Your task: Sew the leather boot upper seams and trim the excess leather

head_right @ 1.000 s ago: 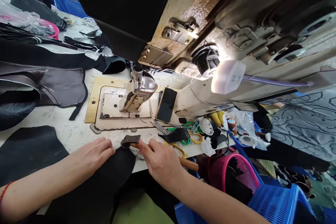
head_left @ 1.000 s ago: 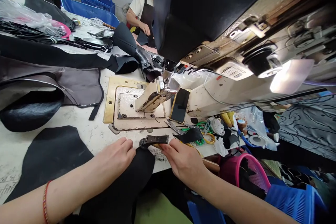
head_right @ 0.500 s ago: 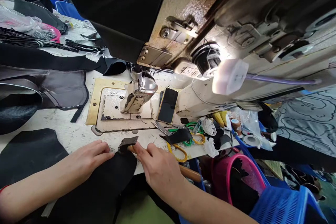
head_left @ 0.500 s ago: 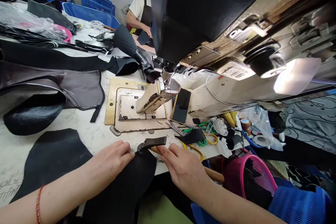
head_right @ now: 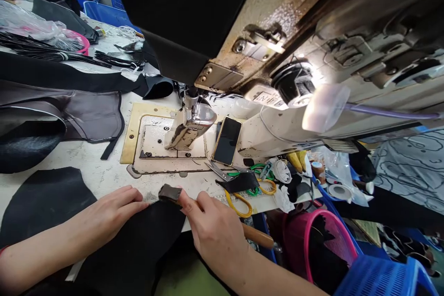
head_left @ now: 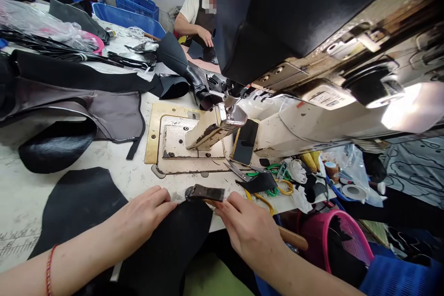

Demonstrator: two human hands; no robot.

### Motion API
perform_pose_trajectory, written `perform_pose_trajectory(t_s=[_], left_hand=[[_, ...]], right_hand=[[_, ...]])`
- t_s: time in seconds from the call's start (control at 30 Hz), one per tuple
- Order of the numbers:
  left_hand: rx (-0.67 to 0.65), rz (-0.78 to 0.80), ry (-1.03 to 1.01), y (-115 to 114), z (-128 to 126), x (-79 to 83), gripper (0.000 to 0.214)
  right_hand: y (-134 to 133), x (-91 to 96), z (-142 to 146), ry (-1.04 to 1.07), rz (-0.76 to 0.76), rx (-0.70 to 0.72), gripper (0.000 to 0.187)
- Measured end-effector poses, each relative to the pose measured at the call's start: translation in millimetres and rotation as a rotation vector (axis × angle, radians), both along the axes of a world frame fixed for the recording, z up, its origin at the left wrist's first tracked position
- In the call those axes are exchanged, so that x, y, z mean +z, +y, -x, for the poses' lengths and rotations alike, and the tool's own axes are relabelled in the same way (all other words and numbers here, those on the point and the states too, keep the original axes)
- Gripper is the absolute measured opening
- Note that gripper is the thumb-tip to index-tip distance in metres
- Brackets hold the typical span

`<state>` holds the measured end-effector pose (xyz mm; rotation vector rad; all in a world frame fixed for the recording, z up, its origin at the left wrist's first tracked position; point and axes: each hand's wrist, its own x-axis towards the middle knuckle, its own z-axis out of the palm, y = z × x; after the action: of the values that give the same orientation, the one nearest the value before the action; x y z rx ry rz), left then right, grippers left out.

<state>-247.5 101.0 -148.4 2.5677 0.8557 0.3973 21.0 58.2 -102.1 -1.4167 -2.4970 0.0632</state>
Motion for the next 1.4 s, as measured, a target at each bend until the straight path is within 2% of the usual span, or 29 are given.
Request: perform_pose_trajectory(t_s=[0.23, 0.4, 0.57, 0.67, 0.87, 1.07, 1.27, 1.4], left_hand=[[0.079, -0.08, 0.004, -10, -12, -4.2, 0.019], [0.125, -0.164, 0.0, -9, -20, -3.4, 0.02], [0.047, -0.103, -0.039, -3, -5, -4.6, 0.017], [-0.003, -0.135, -0.017, -3, 2, -6.4, 0.022], [0.024, -0.224, 0.017, -7, 0, -9.4, 0.027], [-0.023, -0.214, 0.102, -3, -1, 1.3, 0.028], [-0.028, -0.086, 0.015, 5, 14, 8.0, 0.024], [-0.03, -0.118, -0.035, 3, 22, 2.5, 0.023]], right_hand=[[2, 4.2, 6, 0.018, -0.047, -0.025, 0.026], [0, -4.5, 8, -0.029, -0.034, -0.024, 0.028], [-5, -11.7, 8, -0.03, -0.04, -0.04, 0.027], [-4, -8.4, 8, -0.031, -0.02, -0.046, 0.028], [1, 1.2, 13, 0.021, -0.053, -0.029, 0.028], [1, -0.2, 18, 0.016, -0.058, -0.02, 0.027], [-3, -13.2, 19, 0.024, -0.085, -0.004, 0.026], [-4, -11.1, 20, 0.015, -0.093, -0.008, 0.026]])
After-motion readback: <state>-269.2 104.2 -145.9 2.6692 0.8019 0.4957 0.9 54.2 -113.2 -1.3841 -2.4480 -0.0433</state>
